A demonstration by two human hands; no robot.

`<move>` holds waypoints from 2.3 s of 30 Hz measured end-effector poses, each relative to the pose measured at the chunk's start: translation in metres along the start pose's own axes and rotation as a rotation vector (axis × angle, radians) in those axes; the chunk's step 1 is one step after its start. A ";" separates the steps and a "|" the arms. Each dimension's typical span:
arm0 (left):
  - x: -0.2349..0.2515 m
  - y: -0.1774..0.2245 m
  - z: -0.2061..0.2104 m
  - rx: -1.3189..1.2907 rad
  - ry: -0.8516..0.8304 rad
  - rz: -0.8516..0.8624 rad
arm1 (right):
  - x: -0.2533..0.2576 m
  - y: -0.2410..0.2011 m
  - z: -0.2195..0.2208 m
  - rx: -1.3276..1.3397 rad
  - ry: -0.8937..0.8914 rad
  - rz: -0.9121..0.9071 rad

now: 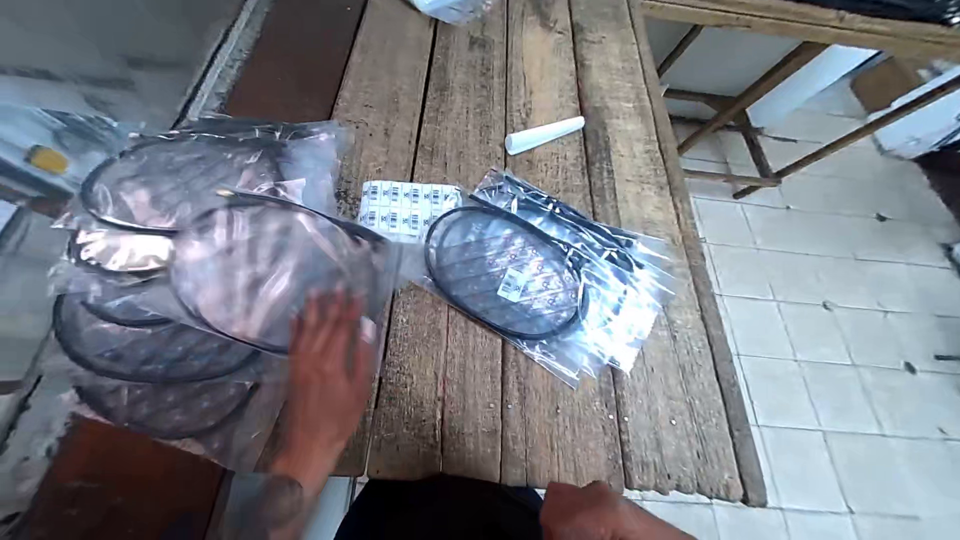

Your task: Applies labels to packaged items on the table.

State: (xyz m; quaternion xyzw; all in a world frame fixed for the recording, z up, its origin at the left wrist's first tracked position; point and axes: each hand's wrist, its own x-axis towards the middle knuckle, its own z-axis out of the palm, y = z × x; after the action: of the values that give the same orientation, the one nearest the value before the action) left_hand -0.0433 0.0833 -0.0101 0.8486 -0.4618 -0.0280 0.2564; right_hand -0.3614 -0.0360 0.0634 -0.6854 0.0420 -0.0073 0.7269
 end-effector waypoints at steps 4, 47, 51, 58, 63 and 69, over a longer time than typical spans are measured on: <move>-0.081 0.007 0.060 0.091 -0.238 0.078 | 0.002 -0.008 -0.019 0.022 -0.094 -0.032; -0.078 0.017 0.016 -0.732 -0.289 -0.129 | 0.173 0.091 0.038 -0.922 0.449 0.728; -0.074 -0.053 0.034 0.042 -0.239 0.126 | 0.146 0.093 0.045 -1.031 0.423 0.531; -0.075 -0.058 0.043 0.132 -0.247 0.128 | 0.113 0.132 0.031 -1.251 0.141 -0.175; -0.075 -0.066 0.031 0.122 -0.333 0.147 | 0.124 0.142 0.013 -1.237 0.376 -0.005; -0.014 0.003 0.068 -0.146 -0.226 0.159 | 0.058 0.036 0.033 -0.409 0.689 -0.044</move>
State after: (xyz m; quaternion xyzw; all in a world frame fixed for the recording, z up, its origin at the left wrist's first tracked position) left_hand -0.0724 0.0655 -0.0701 0.7799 -0.5503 -0.1362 0.2652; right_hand -0.3030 -0.0046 0.0260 -0.7741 0.2693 -0.2439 0.5184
